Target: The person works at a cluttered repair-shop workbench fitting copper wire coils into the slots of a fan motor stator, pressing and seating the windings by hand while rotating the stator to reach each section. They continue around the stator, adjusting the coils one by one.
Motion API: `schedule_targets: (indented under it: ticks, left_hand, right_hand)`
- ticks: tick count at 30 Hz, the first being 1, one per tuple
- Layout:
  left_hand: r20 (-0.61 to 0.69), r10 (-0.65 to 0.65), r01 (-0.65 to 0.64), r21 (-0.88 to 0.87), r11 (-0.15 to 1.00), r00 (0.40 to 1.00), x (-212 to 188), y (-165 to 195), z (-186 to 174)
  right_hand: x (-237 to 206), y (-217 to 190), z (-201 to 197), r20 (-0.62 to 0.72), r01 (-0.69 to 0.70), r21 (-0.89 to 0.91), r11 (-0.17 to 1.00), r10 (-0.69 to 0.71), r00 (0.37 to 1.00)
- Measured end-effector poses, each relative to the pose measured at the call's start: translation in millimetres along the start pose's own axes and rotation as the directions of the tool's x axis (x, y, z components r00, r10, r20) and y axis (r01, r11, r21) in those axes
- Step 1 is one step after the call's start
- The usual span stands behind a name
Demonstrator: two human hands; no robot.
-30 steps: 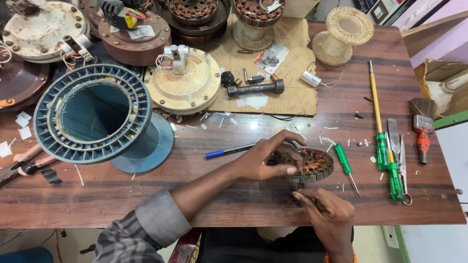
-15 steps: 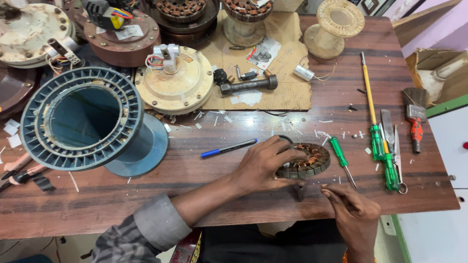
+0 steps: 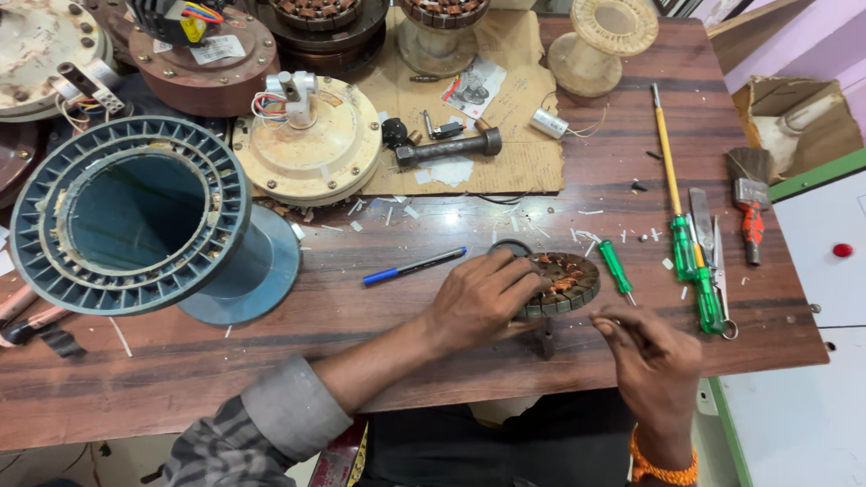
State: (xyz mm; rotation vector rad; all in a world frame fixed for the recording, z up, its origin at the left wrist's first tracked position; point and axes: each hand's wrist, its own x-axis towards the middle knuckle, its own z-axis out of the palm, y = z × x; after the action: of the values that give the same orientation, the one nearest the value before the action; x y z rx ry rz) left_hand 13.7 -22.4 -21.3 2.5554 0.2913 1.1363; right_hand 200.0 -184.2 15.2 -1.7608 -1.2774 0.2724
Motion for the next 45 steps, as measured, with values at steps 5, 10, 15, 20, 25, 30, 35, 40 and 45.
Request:
schedule_targets:
  ticks: [5,10,15,20,25,30,35,40,45]
  left_hand:
    - [0.016,0.035,-0.036,0.014,0.999,0.999,2.0,-2.0,-7.2]
    - [0.034,0.112,-0.110,-0.037,0.993,0.993,2.6,-13.8,-10.5]
    - [0.031,0.114,-0.116,0.045,0.992,0.993,-0.9,-15.1,-2.7]
    - [0.099,-0.001,0.012,-0.114,0.993,0.995,1.7,-14.3,-0.2]
    - [0.292,-0.442,0.495,-0.735,0.464,0.848,-3.3,-8.4,8.9]
    - [0.417,-0.485,0.486,-0.874,0.019,0.769,-4.7,-20.6,17.7]
    - [0.350,-0.325,0.456,-0.817,0.354,0.879,-1.2,-27.3,5.7]
    - [0.329,-0.230,0.401,-0.781,0.479,0.916,4.9,-29.3,-11.9]
    - [0.340,-0.218,0.404,-0.770,0.494,0.915,8.6,-28.5,-18.6]
  right_hand:
    - [26.4,-30.4,9.3,0.060,0.108,-0.130,0.986,-0.101,0.993]
    - [51.0,-39.6,6.1,0.117,0.187,-0.201,0.962,-0.166,0.979]
    - [76.6,-37.0,8.2,0.215,0.237,-0.283,0.929,-0.180,0.960]
    - [96.3,-33.1,15.5,0.291,0.374,-0.221,0.901,-0.306,0.907]
    - [98.3,-32.4,16.8,0.339,0.438,-0.272,0.857,-0.340,0.877]
    - [90.0,-41.1,20.3,0.319,0.409,-0.298,0.862,-0.314,0.894]
    - [65.9,-54.6,14.6,0.289,0.368,-0.296,0.882,-0.284,0.914]
    - [33.4,-53.5,18.3,0.236,0.297,-0.240,0.924,-0.241,0.941]
    - [0.9,-38.8,31.8,0.134,0.127,-0.152,0.980,-0.107,0.985]
